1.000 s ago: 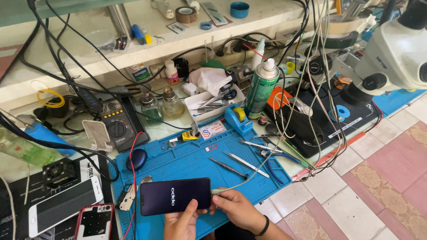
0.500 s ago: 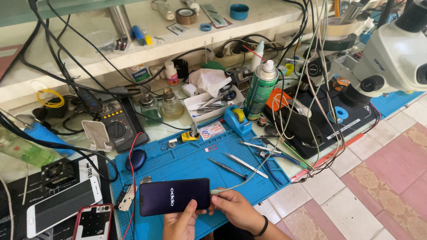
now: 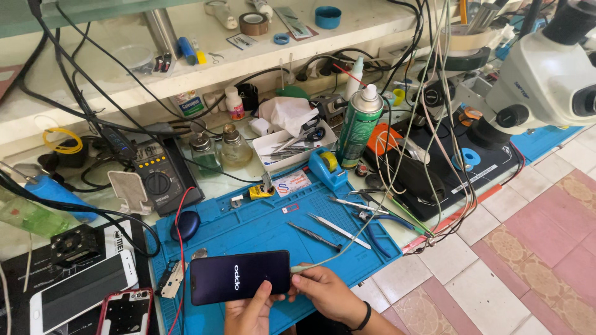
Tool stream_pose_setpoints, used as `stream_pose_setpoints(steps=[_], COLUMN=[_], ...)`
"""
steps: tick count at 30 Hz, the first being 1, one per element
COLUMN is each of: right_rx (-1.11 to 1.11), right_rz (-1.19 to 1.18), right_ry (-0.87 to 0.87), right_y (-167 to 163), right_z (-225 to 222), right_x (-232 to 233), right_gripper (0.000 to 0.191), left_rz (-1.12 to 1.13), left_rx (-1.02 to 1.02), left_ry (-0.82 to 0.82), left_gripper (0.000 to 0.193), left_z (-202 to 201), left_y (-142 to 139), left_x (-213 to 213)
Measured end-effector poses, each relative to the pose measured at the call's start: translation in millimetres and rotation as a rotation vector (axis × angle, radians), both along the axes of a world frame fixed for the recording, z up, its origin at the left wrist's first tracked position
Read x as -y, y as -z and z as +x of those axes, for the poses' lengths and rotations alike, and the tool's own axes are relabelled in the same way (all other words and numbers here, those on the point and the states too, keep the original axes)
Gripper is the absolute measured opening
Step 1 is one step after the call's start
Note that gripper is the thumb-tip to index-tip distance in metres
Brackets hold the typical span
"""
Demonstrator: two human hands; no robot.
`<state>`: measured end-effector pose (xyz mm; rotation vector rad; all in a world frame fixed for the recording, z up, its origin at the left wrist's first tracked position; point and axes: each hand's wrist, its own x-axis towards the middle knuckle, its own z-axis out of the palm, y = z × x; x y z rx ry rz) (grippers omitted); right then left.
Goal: The person disassembles a smartphone, removes the motherboard, and uses tweezers to adjust a small component. They then reconnect the motherboard, use a multimeter to test the battery contacts, and power on the device. Finally, they connect a charging cable to verify charging functionality.
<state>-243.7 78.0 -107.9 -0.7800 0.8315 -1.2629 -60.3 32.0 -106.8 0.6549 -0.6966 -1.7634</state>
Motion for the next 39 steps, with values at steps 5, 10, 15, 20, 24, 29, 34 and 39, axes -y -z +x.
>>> stream_pose_setpoints(steps=[5, 10, 15, 20, 24, 29, 34, 39], right_rx=[0.031, 0.124, 0.100, 0.086, 0.086, 0.084, 0.064, 0.070], right_rz=[-0.034, -0.042, -0.037, -0.015, -0.037, -0.033, -0.038, -0.049], right_ry=[-0.011, -0.009, 0.020, 0.041, 0.029, 0.027, 0.025, 0.017], right_y=[3.3, 5.3, 2.3, -1.3, -2.8, -1.4, -3.7, -7.6], right_z=[-0.7, -1.0, -1.9, -4.9, -6.8, -8.2, -8.5, -7.7], right_x=[-0.9, -0.6, -2.2, -4.8, -5.3, -8.9, -10.0, -10.7], right_gripper=[0.034, 0.054, 0.053, 0.050, 0.051, 0.048, 0.049, 0.049], left_rz=[0.015, -0.015, 0.011, -0.018, -0.033, -0.020, -0.011, 0.016], left_rx=[-0.004, -0.029, -0.016, -0.029, -0.047, -0.049, -0.047, -0.047], left_ry=[-0.012, -0.007, 0.031, 0.045, 0.052, 0.060, 0.061, 0.060], left_gripper=[0.037, 0.038, 0.031, 0.018, 0.016, 0.016, 0.018, 0.019], left_z=[0.3, -0.8, -0.5, -2.7, -3.5, -2.6, -2.4, -1.7], left_y=[7.5, 3.9, -13.5, -24.9, -26.6, -28.8, -34.2, -37.7], left_x=[-0.4, -0.6, -9.8, -14.6, -15.6, -17.1, -17.2, -17.6])
